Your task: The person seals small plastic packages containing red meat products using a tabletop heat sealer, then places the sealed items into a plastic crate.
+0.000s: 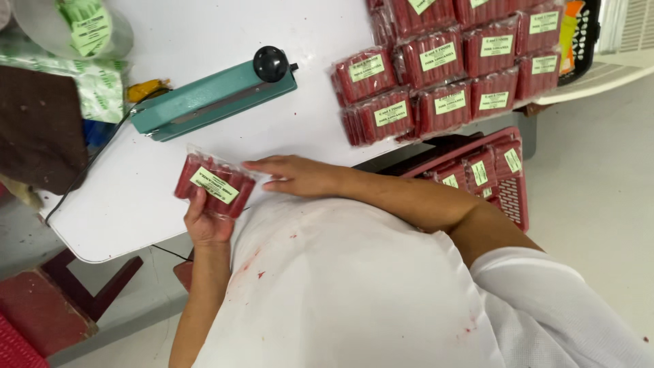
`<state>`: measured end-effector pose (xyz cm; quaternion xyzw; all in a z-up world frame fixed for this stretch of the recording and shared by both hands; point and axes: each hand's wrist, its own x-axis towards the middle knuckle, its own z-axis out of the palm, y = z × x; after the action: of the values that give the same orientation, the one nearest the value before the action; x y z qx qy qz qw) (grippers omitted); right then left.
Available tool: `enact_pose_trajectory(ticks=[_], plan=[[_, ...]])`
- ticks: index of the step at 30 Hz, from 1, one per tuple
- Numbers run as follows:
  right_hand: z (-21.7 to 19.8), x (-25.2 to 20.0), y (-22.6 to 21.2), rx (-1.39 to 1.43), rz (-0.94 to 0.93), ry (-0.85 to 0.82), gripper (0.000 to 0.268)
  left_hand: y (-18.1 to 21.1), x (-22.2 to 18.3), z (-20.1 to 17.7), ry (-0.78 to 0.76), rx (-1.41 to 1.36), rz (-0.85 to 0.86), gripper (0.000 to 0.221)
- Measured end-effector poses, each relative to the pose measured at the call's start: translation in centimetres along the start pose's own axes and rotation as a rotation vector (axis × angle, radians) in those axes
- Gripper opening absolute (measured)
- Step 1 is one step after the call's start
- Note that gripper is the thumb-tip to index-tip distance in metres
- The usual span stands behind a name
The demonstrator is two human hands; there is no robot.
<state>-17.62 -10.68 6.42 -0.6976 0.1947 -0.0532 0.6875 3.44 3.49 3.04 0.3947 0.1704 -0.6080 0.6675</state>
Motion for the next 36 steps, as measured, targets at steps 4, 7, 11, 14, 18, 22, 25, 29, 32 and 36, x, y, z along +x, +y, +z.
enact_pose_trajectory(ticks=[4, 7, 11, 14, 18, 22, 25, 29, 32, 36], plan=[[-5.8, -6.9, 3.9, -0.406, 0.009, 0.182, 0.041, 0.8, 3.1, -6.7, 0.230, 0.256, 0.156, 0.046], [-11.4, -11.4, 4.0, -0.996, 0.137, 0.219, 0.047, 2.3, 3.6, -7.4, 0.333, 0.582, 0.310, 0.050], [-15.7, -14.2, 7.0, -1.220, 0.513, 0.097, 0.101, 4.5, 5.8, -11.7, 0.453, 0.957, 0.582, 0.080], [-17.4, -15.1, 9.0, -1.306, 0.471, 0.103, 0.097, 4.5, 5.9, -10.7, 0.535, 1.200, 0.771, 0.098], [-16.3, -16.1, 9.3, -1.290, 0.491, 0.139, 0.045, 0.1, 7.1, -7.4, 0.265, 1.285, 0.981, 0.061], [-11.4, -13.2, 4.5, -1.300, 0.322, 0.395, 0.043, -4.7, 4.9, 0.9, -0.075, 1.083, 0.483, 0.056], [-7.0, -7.8, 0.1, -0.782, 0.124, 0.747, 0.046, -7.6, 4.8, 5.7, -0.448, 0.839, -0.008, 0.091], [-4.7, -2.5, -3.3, 0.051, 0.113, 0.538, 0.064, -8.4, 5.4, 7.6, -0.482, 0.261, -0.095, 0.063], [-5.3, 0.2, -1.4, 0.361, 0.076, 0.425, 0.054, -7.3, 5.7, 6.1, -0.522, 0.056, -0.205, 0.053], [-5.5, 1.8, -0.3, 0.477, -0.017, 0.396, 0.031, -5.8, 4.0, 4.9, -0.428, 0.032, -0.285, 0.054]])
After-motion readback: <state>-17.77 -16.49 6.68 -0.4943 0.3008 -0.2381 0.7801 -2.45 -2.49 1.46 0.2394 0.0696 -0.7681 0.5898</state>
